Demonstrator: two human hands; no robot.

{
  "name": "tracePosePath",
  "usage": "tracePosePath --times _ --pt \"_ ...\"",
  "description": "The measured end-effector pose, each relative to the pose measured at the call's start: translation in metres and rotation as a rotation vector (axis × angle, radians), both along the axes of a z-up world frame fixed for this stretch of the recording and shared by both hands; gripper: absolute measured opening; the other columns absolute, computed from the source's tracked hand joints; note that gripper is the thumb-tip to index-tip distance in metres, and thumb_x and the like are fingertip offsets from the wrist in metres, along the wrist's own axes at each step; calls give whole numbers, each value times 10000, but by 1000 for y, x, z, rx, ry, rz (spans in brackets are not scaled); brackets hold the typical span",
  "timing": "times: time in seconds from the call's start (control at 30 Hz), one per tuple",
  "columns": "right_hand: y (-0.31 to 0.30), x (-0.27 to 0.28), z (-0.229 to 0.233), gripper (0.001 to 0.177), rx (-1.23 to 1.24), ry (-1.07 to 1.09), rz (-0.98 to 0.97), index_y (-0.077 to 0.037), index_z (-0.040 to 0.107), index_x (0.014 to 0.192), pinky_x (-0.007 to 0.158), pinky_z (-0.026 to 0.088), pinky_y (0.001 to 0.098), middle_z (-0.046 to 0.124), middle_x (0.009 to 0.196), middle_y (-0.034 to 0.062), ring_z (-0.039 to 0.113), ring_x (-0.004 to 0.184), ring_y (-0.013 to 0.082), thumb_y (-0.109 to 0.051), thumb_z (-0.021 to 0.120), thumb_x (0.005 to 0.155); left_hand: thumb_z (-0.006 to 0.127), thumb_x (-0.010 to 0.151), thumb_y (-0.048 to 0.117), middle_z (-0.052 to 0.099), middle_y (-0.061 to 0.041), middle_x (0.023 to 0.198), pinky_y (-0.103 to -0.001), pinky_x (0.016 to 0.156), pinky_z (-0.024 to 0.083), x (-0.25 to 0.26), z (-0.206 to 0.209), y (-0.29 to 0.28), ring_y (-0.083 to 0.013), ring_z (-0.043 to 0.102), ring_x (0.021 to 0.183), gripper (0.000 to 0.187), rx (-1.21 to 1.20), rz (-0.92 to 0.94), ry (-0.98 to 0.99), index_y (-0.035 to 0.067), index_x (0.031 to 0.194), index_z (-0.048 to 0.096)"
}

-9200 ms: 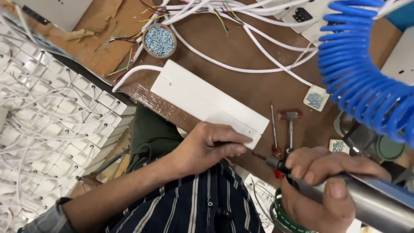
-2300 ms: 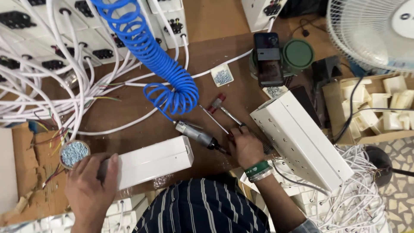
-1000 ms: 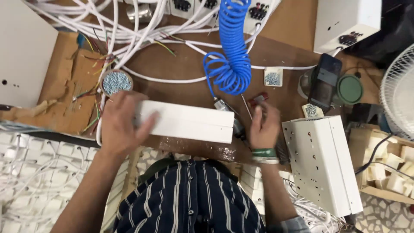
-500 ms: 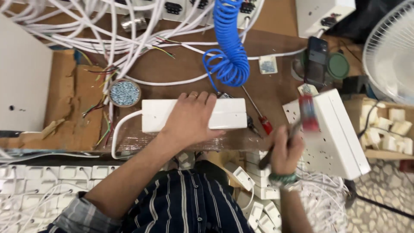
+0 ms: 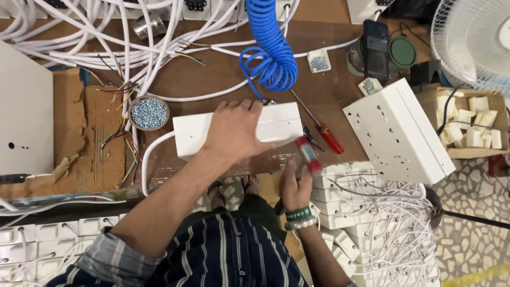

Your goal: Assembling white metal hardware enclosures using a pneumatic screwdriver and a hammer at a manual workstation.

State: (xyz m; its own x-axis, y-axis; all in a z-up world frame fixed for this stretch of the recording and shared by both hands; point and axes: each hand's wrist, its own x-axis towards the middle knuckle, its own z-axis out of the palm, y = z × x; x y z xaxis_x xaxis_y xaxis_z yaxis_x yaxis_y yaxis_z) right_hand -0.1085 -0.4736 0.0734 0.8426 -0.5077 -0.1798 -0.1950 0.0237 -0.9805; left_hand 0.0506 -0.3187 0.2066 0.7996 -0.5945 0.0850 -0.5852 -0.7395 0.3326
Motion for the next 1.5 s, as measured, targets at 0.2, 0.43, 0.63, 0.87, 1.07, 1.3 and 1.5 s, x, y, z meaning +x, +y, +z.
tracePosePath --times 0.2,0.43,0.63,0.87,1.07,1.3,1.5 --pt "-1 2 -14 418 48 -117 -3 -130 468 672 365 296 242 459 525 -37 411 412 57 -223 534 1074 881 575 625 697 -169 1043 -473 894 511 -2 3 3 -342 692 955 948 -14 0 0 16 1256 630" --pt "-2 7 -17 498 117 52 -15 -60 459 647 389 265 278 442 526 -13 381 426 73 -255 555 1096 885 586 608 699 -162 1050 -477 917 509 0 1 3 -344 695 959 900 -6 -2 12 17 1220 644" --pt "-8 15 -14 154 -104 -21 17 -120 586 893 444 386 248 560 649 -33 498 535 37 -209 551 1013 885 558 608 703 -165 1029 -472 894 515 0 3 1 -342 698 946 875 0 22 -6 23 1167 657" --pt "-31 6 -47 138 -86 53 56 -72 596 962 434 405 304 576 651 36 534 504 136 -199 558 1000 882 567 613 704 -162 1008 -470 887 521 -2 3 0 -354 703 918 857 0 37 -5 24 1149 658" --pt "-86 30 -15 229 -523 -194 46 3 627 1023 609 532 424 698 904 134 673 757 270 -223 606 1049 896 540 603 711 -170 988 -491 872 516 -2 2 -4 -369 703 906 872 -33 59 -43 25 1145 652" --pt "-169 116 -19 408 -1088 399 283 -6 516 1330 790 576 517 659 1126 297 684 937 464 -180 607 972 892 559 575 717 -160 1033 -477 849 513 -4 4 -6 -334 704 923 859 -70 84 23 33 1177 644" --pt "-158 149 1 455 -1169 -84 422 -17 582 1258 866 533 554 600 1196 300 623 1040 506 -80 687 819 896 535 578 710 -154 1071 -503 908 482 -12 11 -4 -354 674 995 882 -96 152 -13 41 1191 652"
